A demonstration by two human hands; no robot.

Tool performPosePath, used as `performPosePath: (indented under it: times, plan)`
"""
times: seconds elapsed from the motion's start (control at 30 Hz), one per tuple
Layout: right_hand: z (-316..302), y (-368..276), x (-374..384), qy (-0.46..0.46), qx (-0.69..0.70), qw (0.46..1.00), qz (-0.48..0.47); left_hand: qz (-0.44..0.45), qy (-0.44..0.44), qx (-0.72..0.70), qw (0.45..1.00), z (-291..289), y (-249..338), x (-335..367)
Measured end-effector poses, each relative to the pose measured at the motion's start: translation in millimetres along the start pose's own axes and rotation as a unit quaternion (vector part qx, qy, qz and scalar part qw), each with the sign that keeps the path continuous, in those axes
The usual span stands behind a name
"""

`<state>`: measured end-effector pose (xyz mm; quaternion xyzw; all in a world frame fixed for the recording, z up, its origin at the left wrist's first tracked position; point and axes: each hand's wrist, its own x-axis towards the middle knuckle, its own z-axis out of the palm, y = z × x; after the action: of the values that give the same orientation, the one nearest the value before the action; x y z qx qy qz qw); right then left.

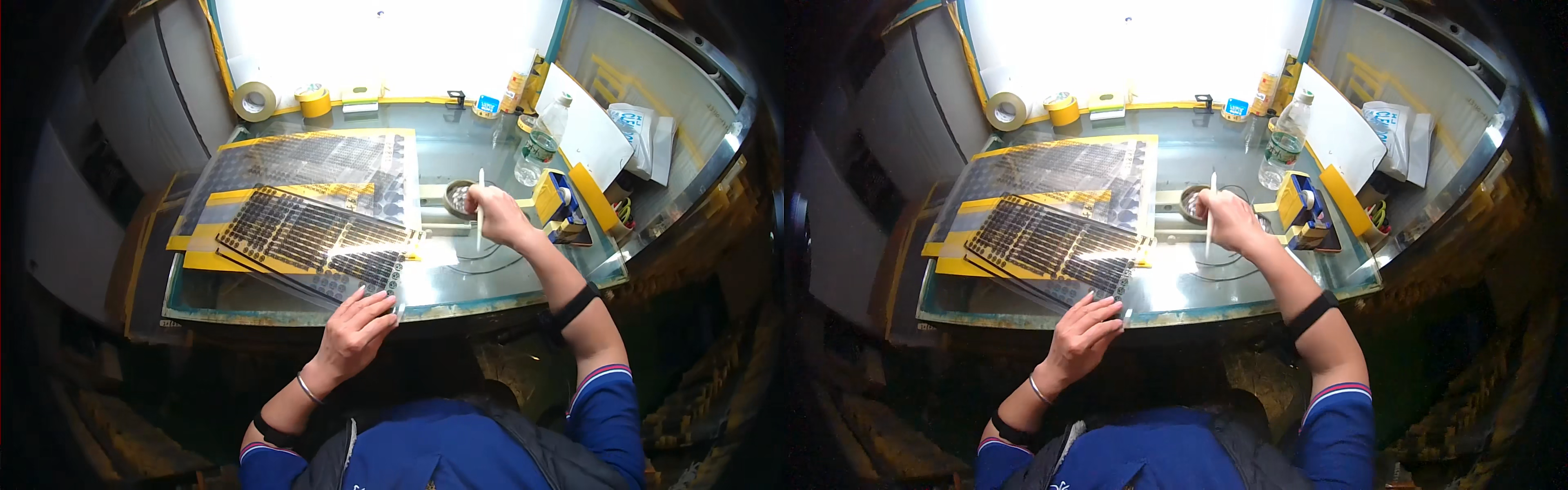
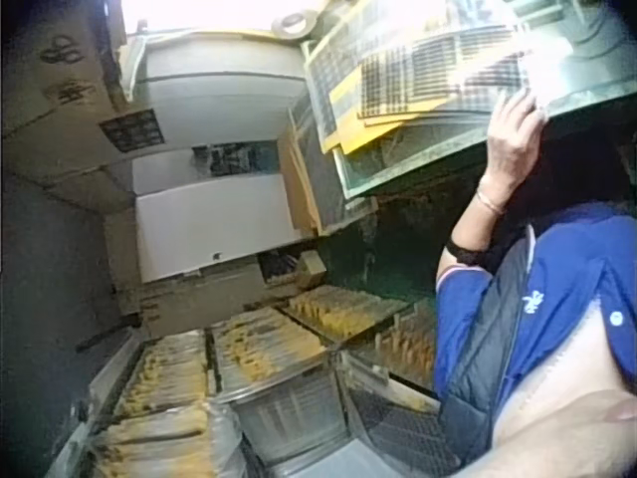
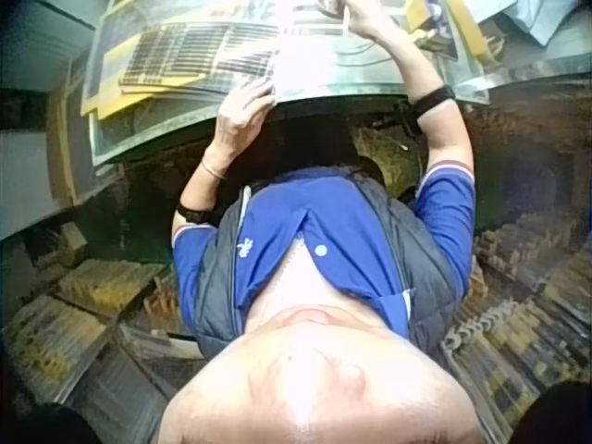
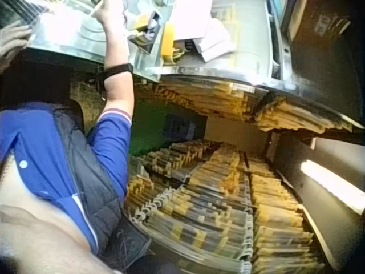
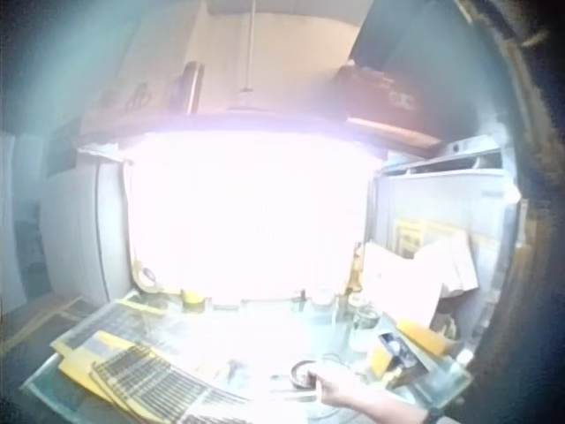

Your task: Manually placing small metal components into a grid sheet and applying a protective film strip.

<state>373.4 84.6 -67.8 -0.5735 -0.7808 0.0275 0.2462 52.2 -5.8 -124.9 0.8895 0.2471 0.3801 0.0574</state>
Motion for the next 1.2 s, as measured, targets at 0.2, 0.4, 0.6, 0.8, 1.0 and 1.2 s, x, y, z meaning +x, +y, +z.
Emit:
performPosePath:
  times: [0.2, 0.4, 0.6, 0.8, 1.0, 1.2]
  plan:
    - [-20.8, 11.7, -42.5, 0.097, -0.092, 0.983, -0.124, -0.06, 0.091, 0.042, 0.993, -13.9, 6.2, 7.2]
    - [-23.3, -44.4, -94.4, 0.225, 0.112, 0.965, -0.076, -0.072, 0.118, 0.0, 0.99, -15.3, -7.6, 5.6]
    - [15.9, -71.2, -129.3, 0.185, 0.288, 0.937, -0.063, 0.044, 0.063, 0.018, 0.997, 4.4, 2.7, 20.9]
    - [22.7, -84.0, -122.9, 0.138, 0.275, 0.949, -0.068, -0.009, 0.027, 0.006, 1.0, 5.3, 13.2, 22.3]
    - [34.1, -92.0, -114.7, 0.129, 0.24, 0.952, -0.137, -0.046, -0.023, 0.04, 0.998, 4.8, 11.1, 12.5]
    - [42.4, -92.2, -111.4, 0.126, 0.217, 0.954, -0.164, -0.049, -0.024, 0.035, 0.998, 6.0, 12.6, 9.4]
